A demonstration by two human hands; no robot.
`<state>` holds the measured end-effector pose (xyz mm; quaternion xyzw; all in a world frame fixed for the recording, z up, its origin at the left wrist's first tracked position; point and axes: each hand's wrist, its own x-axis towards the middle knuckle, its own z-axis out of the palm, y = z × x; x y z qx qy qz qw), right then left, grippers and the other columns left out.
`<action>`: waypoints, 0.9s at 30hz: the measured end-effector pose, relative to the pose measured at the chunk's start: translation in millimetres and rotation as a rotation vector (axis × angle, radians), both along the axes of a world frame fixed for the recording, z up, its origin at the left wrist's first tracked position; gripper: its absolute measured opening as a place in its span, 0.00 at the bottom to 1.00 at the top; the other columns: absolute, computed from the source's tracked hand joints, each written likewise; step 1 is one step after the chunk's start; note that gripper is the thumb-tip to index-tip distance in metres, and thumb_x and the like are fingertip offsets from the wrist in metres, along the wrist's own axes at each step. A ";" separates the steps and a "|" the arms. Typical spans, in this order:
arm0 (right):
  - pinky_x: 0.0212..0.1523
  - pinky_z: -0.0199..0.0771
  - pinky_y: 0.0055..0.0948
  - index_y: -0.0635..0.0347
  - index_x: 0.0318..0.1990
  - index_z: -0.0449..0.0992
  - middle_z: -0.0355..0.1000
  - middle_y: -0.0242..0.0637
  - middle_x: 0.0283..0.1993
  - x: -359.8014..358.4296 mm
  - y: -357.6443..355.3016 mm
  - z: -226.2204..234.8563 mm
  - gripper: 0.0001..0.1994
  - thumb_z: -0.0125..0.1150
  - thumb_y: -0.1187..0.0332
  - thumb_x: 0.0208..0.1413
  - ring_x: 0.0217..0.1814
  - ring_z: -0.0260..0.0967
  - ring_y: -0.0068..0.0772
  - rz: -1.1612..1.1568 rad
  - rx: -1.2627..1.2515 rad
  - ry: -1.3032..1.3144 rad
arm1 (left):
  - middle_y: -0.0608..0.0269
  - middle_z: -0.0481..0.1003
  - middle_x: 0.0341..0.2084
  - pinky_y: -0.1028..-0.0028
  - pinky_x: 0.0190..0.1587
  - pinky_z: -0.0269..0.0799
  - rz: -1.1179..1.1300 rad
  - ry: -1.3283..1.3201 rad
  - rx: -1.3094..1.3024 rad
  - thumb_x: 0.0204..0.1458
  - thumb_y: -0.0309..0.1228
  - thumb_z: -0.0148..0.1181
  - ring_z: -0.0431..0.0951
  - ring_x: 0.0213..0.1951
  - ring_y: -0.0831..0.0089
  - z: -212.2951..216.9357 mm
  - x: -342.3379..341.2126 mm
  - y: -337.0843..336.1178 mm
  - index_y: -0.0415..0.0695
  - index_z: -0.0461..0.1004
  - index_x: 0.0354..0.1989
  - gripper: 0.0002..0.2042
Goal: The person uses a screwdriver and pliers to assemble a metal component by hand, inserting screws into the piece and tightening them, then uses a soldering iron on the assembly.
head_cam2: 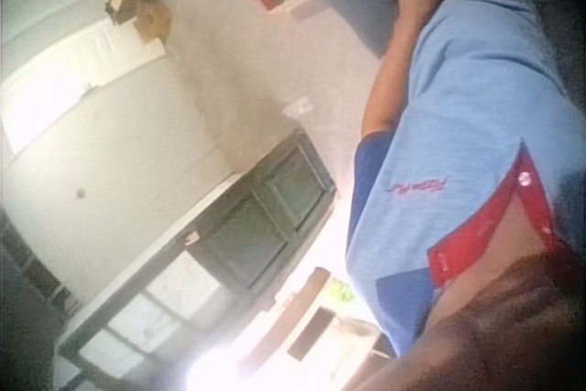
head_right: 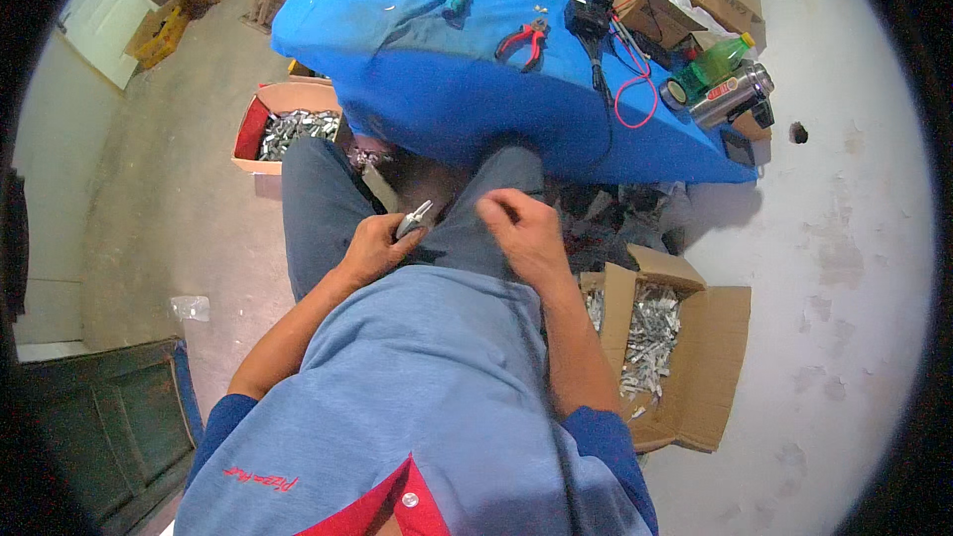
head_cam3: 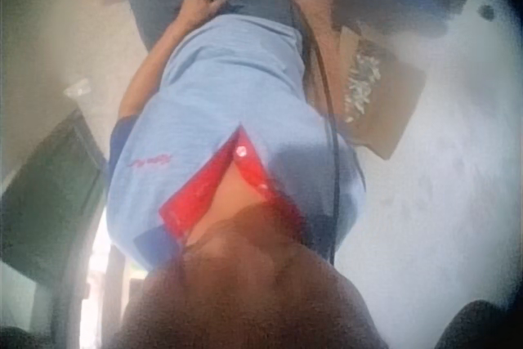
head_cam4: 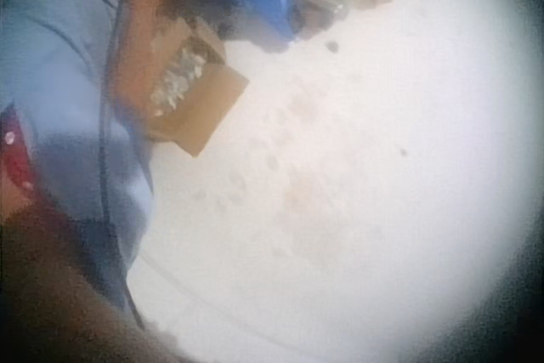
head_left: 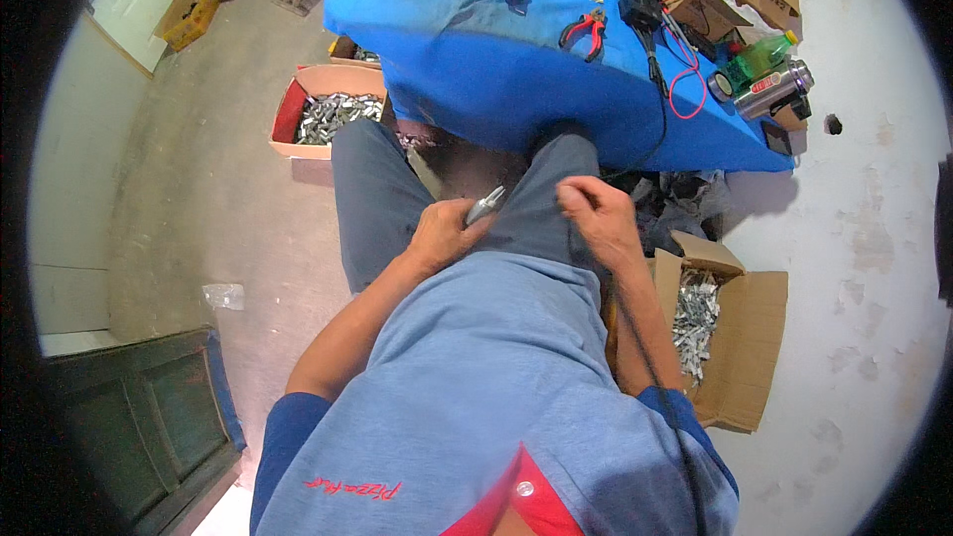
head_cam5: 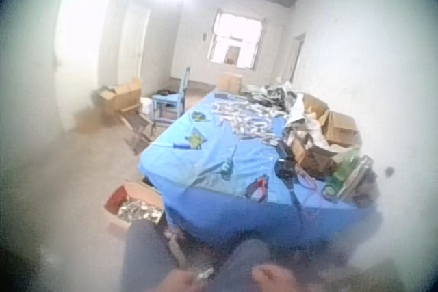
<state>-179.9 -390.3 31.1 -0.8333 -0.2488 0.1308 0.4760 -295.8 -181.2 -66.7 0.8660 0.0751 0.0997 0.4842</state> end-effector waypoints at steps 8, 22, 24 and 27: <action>0.36 0.71 0.36 0.65 0.37 0.80 0.77 0.44 0.29 41.0 27.3 -2.7 0.22 0.59 0.50 0.56 0.32 0.74 0.42 0.272 -0.186 -0.137 | 0.49 0.72 0.18 0.64 0.24 0.67 0.029 -0.097 0.018 0.51 0.36 0.66 0.73 0.20 0.59 9.4 3.8 -6.4 0.36 0.75 0.26 0.14; 0.37 0.70 0.21 0.64 0.38 0.79 0.74 0.28 0.32 46.5 60.0 -6.9 0.10 0.62 0.65 0.58 0.34 0.68 0.17 0.578 0.070 0.497 | 0.64 0.71 0.18 0.70 0.27 0.66 -0.013 0.114 -0.184 0.54 0.34 0.63 0.68 0.23 0.79 27.5 17.4 -11.7 0.35 0.76 0.31 0.12; 0.39 0.70 0.21 0.64 0.39 0.79 0.75 0.28 0.34 50.0 57.2 -10.2 0.10 0.62 0.65 0.57 0.36 0.69 0.18 0.598 0.044 0.487 | 0.65 0.71 0.19 0.70 0.27 0.66 -0.040 0.159 -0.216 0.54 0.35 0.63 0.68 0.24 0.80 32.3 17.4 -12.2 0.35 0.76 0.33 0.13; 0.41 0.71 0.23 0.65 0.40 0.78 0.75 0.30 0.34 52.0 56.6 -10.9 0.11 0.62 0.66 0.54 0.37 0.69 0.19 0.641 0.010 0.425 | 0.64 0.72 0.19 0.70 0.27 0.67 -0.084 0.189 -0.216 0.54 0.36 0.63 0.69 0.24 0.79 34.2 18.5 -13.4 0.35 0.77 0.34 0.14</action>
